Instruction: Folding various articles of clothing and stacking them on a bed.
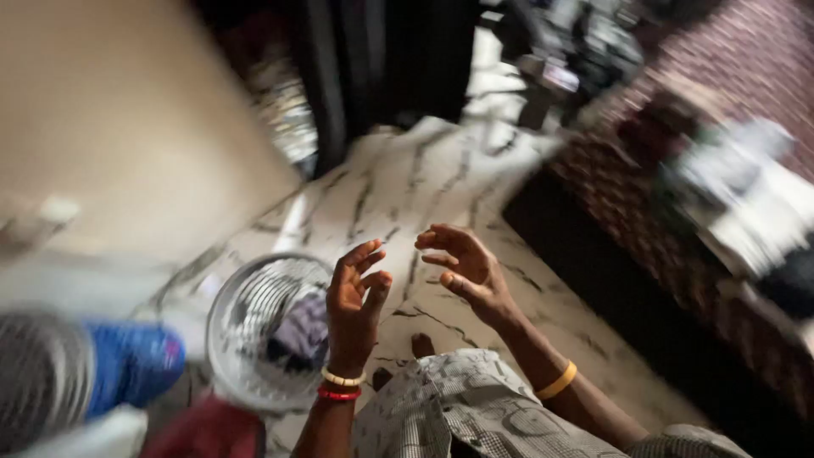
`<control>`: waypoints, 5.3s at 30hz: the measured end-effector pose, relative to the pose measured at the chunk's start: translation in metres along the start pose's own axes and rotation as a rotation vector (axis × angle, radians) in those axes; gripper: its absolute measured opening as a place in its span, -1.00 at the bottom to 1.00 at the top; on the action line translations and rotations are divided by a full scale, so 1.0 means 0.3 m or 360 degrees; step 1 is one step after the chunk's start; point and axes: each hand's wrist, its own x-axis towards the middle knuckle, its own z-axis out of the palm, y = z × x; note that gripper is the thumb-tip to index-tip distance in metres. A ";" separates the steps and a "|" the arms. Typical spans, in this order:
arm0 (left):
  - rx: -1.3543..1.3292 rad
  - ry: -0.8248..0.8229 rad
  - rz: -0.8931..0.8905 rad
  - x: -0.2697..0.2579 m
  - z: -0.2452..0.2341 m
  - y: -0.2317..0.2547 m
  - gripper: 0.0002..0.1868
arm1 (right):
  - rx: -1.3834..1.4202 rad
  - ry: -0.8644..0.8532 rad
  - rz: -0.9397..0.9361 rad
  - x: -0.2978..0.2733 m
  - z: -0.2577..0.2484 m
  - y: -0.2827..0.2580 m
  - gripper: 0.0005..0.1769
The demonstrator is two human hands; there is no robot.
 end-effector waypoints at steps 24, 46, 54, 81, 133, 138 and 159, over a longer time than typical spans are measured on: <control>-0.0388 -0.2414 -0.0497 -0.195 0.788 -0.074 -0.46 | -0.0781 0.2274 -0.0749 -0.950 0.140 -0.164 -0.25; -0.0405 -0.2753 -0.0540 -0.364 0.908 -0.071 -0.45 | -0.0812 0.2554 -0.0989 -1.124 0.214 -0.183 -0.23; -0.0420 -0.2875 -0.0664 -0.473 1.055 -0.054 -0.47 | -0.0841 0.2651 -0.1032 -1.230 0.168 -0.259 -0.22; -0.0471 -0.3306 -0.0534 -0.837 1.521 0.041 -0.44 | -0.1023 0.3016 -0.1286 -1.629 0.053 -0.445 -0.18; -0.0683 -0.3606 -0.0539 -0.832 1.994 -0.016 -0.42 | -0.1171 0.3084 -0.1205 -1.650 -0.247 -0.639 -0.18; -0.0691 -0.3540 -0.0699 -0.812 2.068 -0.053 -0.46 | -0.1134 0.3052 -0.1233 -1.660 -0.331 -0.663 -0.22; -0.0664 -0.3071 -0.0544 -1.176 2.492 -0.098 -0.40 | -0.1123 0.2672 -0.1036 -2.232 -0.757 -0.984 -0.23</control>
